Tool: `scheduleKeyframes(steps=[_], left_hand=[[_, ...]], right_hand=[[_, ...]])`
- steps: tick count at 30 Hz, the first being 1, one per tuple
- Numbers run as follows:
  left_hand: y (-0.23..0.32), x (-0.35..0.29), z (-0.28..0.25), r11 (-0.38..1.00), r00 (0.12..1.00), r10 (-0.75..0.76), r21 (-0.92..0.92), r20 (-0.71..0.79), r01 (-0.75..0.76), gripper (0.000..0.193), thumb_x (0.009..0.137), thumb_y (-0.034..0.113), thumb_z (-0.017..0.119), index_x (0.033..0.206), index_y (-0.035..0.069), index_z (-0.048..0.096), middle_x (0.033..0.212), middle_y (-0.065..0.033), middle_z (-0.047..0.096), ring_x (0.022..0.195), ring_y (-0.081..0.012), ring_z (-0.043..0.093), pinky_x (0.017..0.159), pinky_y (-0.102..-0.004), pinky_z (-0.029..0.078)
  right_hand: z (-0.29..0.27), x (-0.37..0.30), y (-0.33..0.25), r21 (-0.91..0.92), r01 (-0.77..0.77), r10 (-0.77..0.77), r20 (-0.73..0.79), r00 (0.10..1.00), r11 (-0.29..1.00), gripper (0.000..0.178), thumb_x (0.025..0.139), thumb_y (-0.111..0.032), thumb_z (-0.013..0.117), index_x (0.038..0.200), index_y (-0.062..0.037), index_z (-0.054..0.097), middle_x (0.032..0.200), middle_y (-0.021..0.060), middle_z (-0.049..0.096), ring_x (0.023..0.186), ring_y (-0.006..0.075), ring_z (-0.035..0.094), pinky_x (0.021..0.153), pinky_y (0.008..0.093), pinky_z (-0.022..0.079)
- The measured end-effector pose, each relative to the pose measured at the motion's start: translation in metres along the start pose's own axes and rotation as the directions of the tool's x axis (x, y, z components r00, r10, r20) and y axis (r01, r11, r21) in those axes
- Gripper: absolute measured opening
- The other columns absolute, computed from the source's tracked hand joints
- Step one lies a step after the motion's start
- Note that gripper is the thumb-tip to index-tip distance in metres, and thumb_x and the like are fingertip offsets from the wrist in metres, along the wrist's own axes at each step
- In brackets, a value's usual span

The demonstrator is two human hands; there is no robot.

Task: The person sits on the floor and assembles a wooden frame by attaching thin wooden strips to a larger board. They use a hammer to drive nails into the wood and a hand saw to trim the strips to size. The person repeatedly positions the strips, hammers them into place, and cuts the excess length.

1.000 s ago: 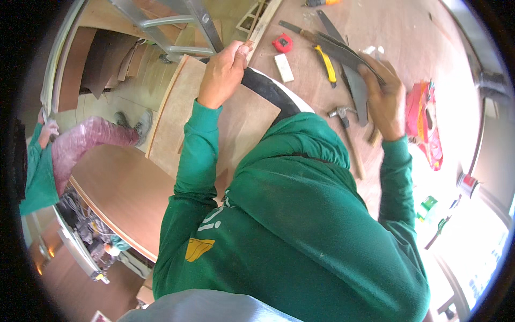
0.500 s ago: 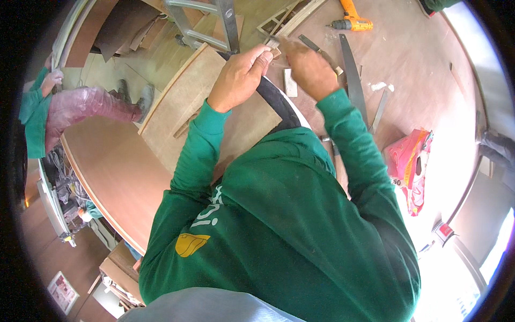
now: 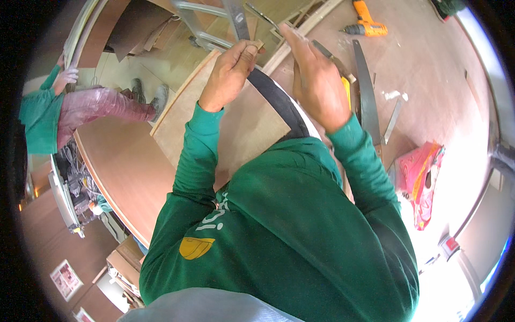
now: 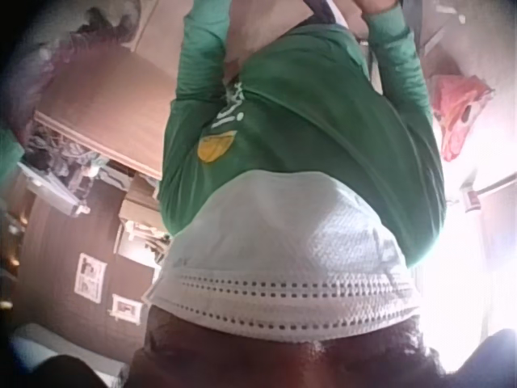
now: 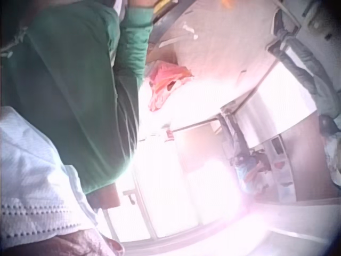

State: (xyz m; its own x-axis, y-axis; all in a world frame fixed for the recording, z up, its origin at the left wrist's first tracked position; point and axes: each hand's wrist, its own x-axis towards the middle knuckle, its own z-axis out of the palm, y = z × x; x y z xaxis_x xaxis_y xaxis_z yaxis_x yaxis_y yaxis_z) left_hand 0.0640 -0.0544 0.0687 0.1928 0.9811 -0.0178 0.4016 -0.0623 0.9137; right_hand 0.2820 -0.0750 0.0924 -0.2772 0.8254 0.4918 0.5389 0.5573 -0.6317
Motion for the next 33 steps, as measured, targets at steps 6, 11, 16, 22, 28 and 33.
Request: scheduleKeyframes(steps=[6,11,16,22,28,33], left_hand=[[0.034,-0.021,-0.009,0.991,0.994,0.111,-0.068,-0.005,-0.111,0.036,0.113,0.033,0.049,0.111,0.002,0.067,0.076,0.0007,0.048,0.071,-0.0116,0.044,0.066,-0.0301,0.04],[0.01,-0.004,-0.025,0.984,1.0,-0.019,-0.177,-0.021,0.015,0.033,0.113,0.032,0.048,0.11,0.005,0.066,0.075,0.0039,0.044,0.07,-0.01,0.041,0.066,-0.0246,0.035],[0.025,-0.008,-0.028,0.768,0.983,-0.143,-0.614,0.114,0.183,0.03,0.113,0.031,0.046,0.112,0.007,0.064,0.076,0.0061,0.043,0.066,-0.0071,0.037,0.061,-0.0225,0.031],[0.037,-0.022,-0.034,0.709,0.981,-0.143,-0.679,0.13,0.193,0.03,0.113,0.033,0.046,0.112,0.006,0.061,0.077,0.0055,0.044,0.065,-0.0062,0.038,0.059,-0.0221,0.032],[0.02,-0.021,-0.036,0.716,0.996,-0.083,-0.694,0.026,0.077,0.031,0.112,0.035,0.052,0.11,0.006,0.063,0.079,0.003,0.05,0.069,-0.0089,0.047,0.063,-0.025,0.039],[0.009,-0.026,-0.099,0.462,0.886,0.108,-0.767,-0.45,-0.446,0.02,0.108,0.028,0.062,0.11,0.008,0.062,0.091,-0.0075,0.063,0.086,-0.0237,0.063,0.08,-0.0401,0.052]], right_hand=[[0.034,0.009,0.029,-0.019,-0.041,0.043,0.123,0.991,0.999,0.063,0.086,0.009,0.054,0.147,-0.0032,0.056,0.13,0.029,0.067,0.116,0.0453,0.067,0.099,0.0501,0.056],[0.001,0.014,-0.021,-0.067,0.077,-0.084,-0.109,0.99,0.995,0.064,0.086,0.011,0.053,0.147,-0.004,0.056,0.137,0.0248,0.066,0.126,0.042,0.065,0.106,0.0474,0.054],[0.036,0.008,-0.025,-0.332,0.256,-0.251,0.059,0.966,0.908,0.066,0.091,0.003,0.057,0.155,-0.0102,0.05,0.164,0.01,0.048,0.15,0.0342,0.046,0.117,0.0547,0.044],[0.045,0.042,0.028,-0.241,0.229,-0.272,-0.159,0.949,0.943,0.07,0.086,0.008,0.055,0.155,-0.0081,0.051,0.157,0.0149,0.054,0.143,0.0351,0.054,0.114,0.0466,0.048],[0.065,0.04,0.011,-0.032,0.377,-0.377,-0.024,0.926,0.926,0.064,0.088,0.003,0.057,0.152,-0.0061,0.054,0.137,0.0194,0.068,0.126,0.037,0.066,0.107,0.0453,0.054],[0.051,0.057,0.012,0.198,0.028,0.019,-0.233,0.972,0.98,0.027,0.102,-0.012,0.06,0.123,0.0029,0.068,0.124,0.0279,0.071,0.115,0.0464,0.068,0.097,0.05,0.054]])
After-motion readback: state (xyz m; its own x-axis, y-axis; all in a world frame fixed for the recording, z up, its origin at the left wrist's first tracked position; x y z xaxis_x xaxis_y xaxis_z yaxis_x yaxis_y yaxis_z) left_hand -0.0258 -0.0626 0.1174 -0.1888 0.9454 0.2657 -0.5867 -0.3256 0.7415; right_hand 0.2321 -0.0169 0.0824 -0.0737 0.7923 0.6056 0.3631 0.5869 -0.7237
